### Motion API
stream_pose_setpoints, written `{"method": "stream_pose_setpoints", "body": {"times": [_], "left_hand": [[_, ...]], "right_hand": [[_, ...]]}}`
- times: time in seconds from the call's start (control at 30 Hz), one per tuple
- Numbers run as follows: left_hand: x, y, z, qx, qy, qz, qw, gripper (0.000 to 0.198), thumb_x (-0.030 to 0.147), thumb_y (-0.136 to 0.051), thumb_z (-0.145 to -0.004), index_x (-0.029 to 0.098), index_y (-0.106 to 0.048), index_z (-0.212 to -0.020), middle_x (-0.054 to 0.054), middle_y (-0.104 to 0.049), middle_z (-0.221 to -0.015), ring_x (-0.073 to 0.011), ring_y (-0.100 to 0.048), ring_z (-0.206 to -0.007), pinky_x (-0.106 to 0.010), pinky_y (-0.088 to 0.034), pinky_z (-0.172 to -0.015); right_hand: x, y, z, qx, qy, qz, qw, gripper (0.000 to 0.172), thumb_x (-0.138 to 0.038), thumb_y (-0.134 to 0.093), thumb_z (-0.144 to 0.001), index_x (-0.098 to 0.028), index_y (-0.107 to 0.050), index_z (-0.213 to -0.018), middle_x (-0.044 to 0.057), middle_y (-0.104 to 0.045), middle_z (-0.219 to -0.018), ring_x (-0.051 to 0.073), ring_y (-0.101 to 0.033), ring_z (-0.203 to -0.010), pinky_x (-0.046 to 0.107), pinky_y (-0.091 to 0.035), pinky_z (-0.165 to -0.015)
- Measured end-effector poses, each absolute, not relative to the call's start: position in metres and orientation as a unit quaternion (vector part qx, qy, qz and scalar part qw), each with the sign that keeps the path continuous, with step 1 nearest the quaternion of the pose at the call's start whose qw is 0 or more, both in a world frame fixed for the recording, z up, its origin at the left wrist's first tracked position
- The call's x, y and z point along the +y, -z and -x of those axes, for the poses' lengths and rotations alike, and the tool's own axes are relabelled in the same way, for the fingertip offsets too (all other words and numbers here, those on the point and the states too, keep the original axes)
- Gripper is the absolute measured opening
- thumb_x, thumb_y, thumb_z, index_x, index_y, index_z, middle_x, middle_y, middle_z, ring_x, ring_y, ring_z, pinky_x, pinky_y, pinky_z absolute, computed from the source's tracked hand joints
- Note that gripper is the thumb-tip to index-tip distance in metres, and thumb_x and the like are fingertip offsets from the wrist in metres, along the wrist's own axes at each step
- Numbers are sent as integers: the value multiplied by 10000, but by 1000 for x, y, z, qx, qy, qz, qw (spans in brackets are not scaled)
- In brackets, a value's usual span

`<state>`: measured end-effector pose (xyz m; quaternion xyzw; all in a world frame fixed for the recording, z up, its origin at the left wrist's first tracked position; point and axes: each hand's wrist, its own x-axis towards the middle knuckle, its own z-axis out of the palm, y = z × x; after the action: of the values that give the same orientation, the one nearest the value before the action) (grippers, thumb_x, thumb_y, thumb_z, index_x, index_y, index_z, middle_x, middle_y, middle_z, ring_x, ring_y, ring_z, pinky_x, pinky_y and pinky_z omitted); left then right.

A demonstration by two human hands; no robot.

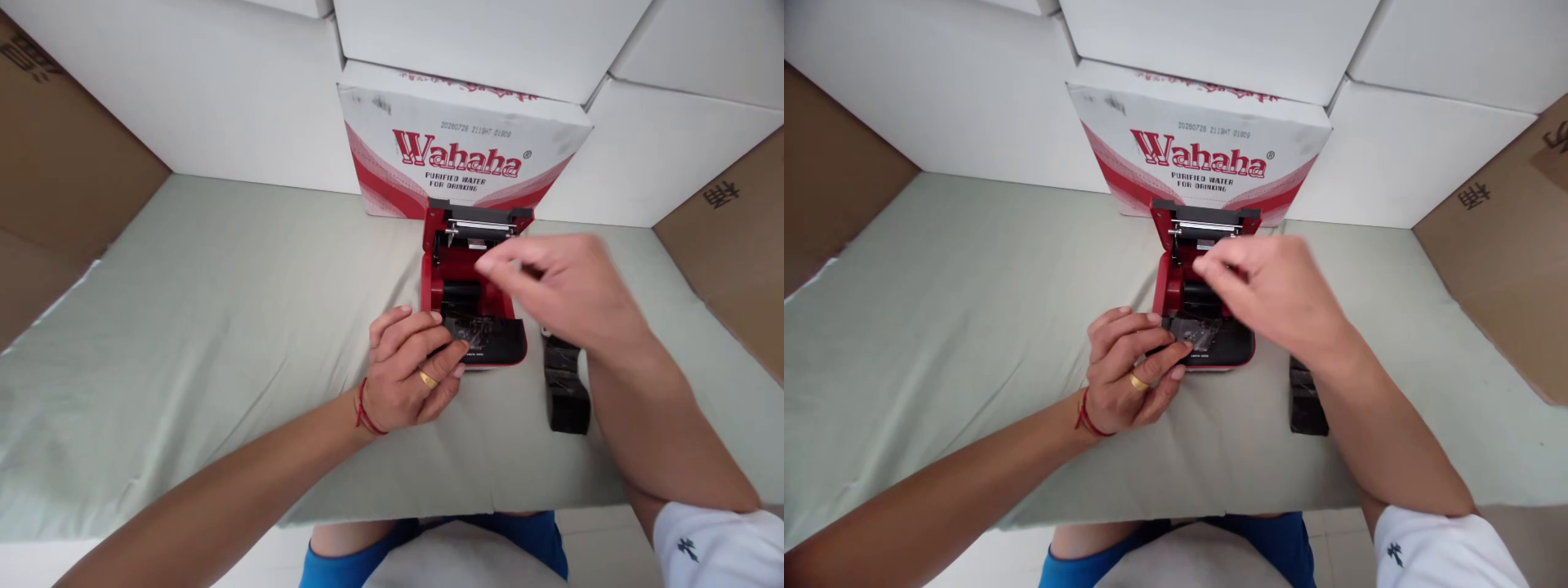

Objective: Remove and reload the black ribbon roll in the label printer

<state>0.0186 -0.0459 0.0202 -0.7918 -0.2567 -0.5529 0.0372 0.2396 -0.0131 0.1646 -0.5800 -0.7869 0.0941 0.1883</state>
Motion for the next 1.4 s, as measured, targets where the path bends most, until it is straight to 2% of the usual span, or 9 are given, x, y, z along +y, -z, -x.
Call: {"method": "stream_pose_setpoints", "body": {"times": [0.1,0.17,0.3,0.47,0.6,0.93,1.07,1.3,1.4], "left_hand": [[-48,-22,-19,-236,529,813,56,343,240,-736,-972,370,-822,-1277,-7,-891,-1038,-287,-819,-1077,-515,-517,-1136],[-50,-24,-19,-233,515,822,65,350,262,-717,-1000,356,-814,-1324,-7,-897,-1034,-272,-819,-1033,-481,-514,-1083],[-56,-30,-23,-241,508,824,75,371,268,-686,-1048,252,-804,-1399,-25,-877,-982,-239,-773,-998,-431,-490,-1049],[-61,-30,-24,-241,506,825,76,488,218,-745,-1011,338,-778,-1483,12,-870,-1004,-222,-755,-1018,-416,-472,-1092],[-61,-26,-23,-246,500,826,88,475,221,-761,-999,365,-798,-1450,-1,-859,-1007,-222,-745,-1034,-417,-483,-1110],[-62,-28,-26,-263,500,817,113,327,190,-746,-1010,405,-842,-1237,39,-843,-892,-203,-738,-900,-414,-520,-1047],[-62,-30,-28,-262,504,815,119,256,186,-710,-1032,358,-850,-1160,17,-829,-894,-203,-718,-903,-403,-533,-1047],[-57,-38,-14,-279,548,786,-57,372,239,-627,-1086,310,-716,-1440,-49,-775,-1093,-246,-710,-1098,-442,-562,-1057],[-41,-31,-4,-343,602,695,-195,451,311,-678,-1090,352,-632,-1537,-60,-707,-1292,-268,-679,-1248,-483,-553,-1139]], "right_hand": [[-3,-164,-257,-723,-5,610,325,473,-547,-468,-1239,-296,-866,-1293,96,-887,-1229,282,-790,-1137,399,-623,-939],[11,-154,-263,-726,-2,594,346,497,-558,-445,-1244,-277,-818,-1415,119,-852,-1401,288,-759,-1311,433,-619,-1080],[15,-139,-260,-754,-75,559,337,522,-554,-417,-1242,-272,-826,-1402,97,-856,-1393,294,-791,-1330,492,-622,-1172],[-34,-137,-263,-796,-76,525,290,458,-444,-448,-1230,-308,-848,-1408,80,-865,-1454,321,-794,-1407,566,-597,-1262],[-64,-123,-276,-857,-29,450,250,415,-366,-538,-1217,-205,-810,-1487,148,-806,-1560,313,-759,-1489,607,-505,-1368],[-73,-133,-255,-879,123,427,175,342,-262,-607,-1200,-98,-900,-1264,156,-879,-1346,331,-898,-1193,488,-723,-1122],[-70,-131,-252,-868,121,441,192,298,-232,-636,-1179,-126,-914,-1187,132,-904,-1270,320,-914,-1122,459,-735,-1067],[-81,-113,-261,-858,12,435,273,293,-248,-611,-1191,-146,-839,-1345,161,-882,-1394,309,-844,-1307,531,-621,-1224],[-89,-106,-266,-867,-8,394,304,258,-271,-631,-1179,-172,-848,-1278,166,-869,-1315,310,-792,-1248,536,-640,-1112]]}}
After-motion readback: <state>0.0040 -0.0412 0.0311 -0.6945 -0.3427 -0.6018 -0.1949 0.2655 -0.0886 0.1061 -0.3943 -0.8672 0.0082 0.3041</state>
